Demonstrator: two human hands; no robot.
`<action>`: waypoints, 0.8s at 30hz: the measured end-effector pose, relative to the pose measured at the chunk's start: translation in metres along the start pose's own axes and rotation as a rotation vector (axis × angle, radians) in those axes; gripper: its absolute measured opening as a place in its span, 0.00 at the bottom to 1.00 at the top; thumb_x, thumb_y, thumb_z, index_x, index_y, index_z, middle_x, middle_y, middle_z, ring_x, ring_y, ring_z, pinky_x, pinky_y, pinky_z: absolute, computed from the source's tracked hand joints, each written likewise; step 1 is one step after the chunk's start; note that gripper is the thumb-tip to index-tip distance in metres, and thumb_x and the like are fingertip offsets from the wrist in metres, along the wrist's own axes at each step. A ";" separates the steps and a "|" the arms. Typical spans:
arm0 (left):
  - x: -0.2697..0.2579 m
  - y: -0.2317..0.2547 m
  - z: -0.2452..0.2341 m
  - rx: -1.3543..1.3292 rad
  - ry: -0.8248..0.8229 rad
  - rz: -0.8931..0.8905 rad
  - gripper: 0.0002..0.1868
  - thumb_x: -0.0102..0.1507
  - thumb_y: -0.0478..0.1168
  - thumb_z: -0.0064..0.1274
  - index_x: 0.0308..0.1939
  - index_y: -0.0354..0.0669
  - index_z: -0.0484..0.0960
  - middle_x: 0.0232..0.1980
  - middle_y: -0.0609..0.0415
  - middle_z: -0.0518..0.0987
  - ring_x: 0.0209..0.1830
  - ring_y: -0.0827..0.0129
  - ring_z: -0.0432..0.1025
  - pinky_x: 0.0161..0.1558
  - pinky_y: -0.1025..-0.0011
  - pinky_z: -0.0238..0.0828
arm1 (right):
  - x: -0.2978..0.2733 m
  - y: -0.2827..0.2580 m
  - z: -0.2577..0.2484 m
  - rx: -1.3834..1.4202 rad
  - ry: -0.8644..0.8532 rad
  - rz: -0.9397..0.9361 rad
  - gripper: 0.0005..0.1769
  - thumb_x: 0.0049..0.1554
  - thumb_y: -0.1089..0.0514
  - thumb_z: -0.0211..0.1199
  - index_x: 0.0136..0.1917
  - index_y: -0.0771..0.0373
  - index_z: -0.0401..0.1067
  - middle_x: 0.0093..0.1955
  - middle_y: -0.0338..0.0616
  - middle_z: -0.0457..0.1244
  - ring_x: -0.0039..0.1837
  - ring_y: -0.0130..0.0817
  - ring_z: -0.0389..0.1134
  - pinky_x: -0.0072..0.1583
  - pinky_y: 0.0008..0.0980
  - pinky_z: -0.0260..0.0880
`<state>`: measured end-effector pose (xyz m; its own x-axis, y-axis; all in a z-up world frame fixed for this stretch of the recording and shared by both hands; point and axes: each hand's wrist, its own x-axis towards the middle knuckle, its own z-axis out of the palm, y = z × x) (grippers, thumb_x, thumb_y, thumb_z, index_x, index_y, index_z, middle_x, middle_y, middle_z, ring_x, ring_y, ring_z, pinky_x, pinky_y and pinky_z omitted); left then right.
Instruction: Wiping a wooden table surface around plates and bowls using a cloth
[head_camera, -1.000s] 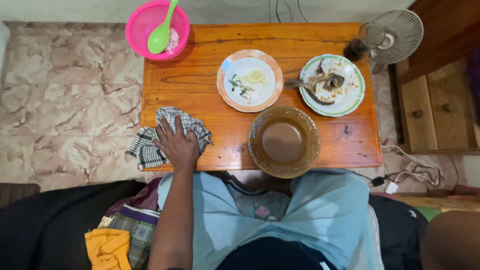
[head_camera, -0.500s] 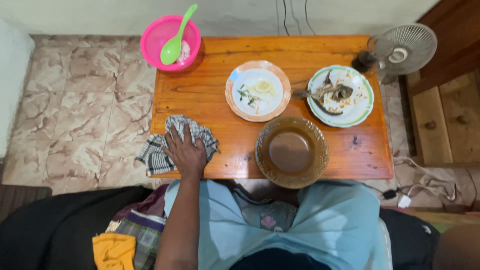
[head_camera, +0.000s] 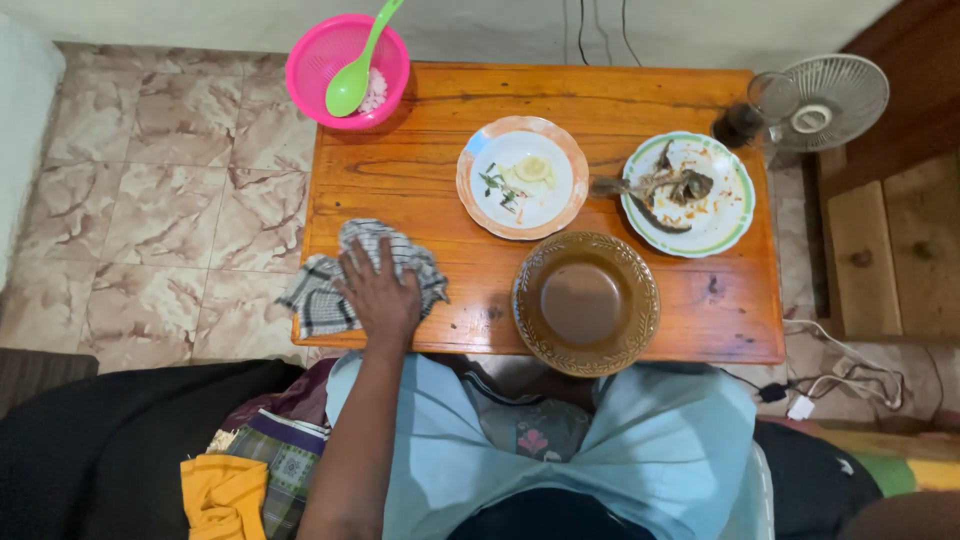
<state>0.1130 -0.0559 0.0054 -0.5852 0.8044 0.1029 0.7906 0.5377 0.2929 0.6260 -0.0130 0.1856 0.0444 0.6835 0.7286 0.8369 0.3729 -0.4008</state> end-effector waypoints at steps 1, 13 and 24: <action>-0.004 0.007 0.001 0.001 0.000 -0.007 0.35 0.65 0.53 0.47 0.77 0.53 0.65 0.83 0.36 0.48 0.82 0.37 0.40 0.73 0.32 0.30 | 0.002 -0.004 0.005 0.005 -0.006 -0.003 0.16 0.75 0.71 0.55 0.72 0.79 0.57 0.72 0.62 0.57 0.75 0.59 0.62 0.77 0.48 0.62; -0.039 0.092 0.000 -0.107 -0.083 0.250 0.39 0.61 0.53 0.54 0.76 0.54 0.65 0.82 0.37 0.51 0.82 0.37 0.42 0.75 0.33 0.34 | -0.089 0.073 0.146 0.426 -0.295 0.564 0.29 0.61 0.54 0.63 0.71 0.68 0.61 0.71 0.58 0.51 0.72 0.52 0.60 0.72 0.47 0.63; 0.054 0.067 0.026 -0.069 -0.022 0.168 0.35 0.63 0.49 0.50 0.75 0.57 0.67 0.83 0.43 0.51 0.82 0.44 0.43 0.76 0.36 0.33 | -0.113 0.073 0.190 -0.360 -0.402 0.356 0.30 0.63 0.46 0.59 0.72 0.66 0.64 0.80 0.71 0.50 0.83 0.71 0.43 0.76 0.74 0.38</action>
<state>0.1394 0.0299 0.0062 -0.4409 0.8873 0.1349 0.8622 0.3770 0.3383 0.5786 0.0559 -0.0313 0.2033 0.9344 0.2925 0.9425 -0.1058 -0.3171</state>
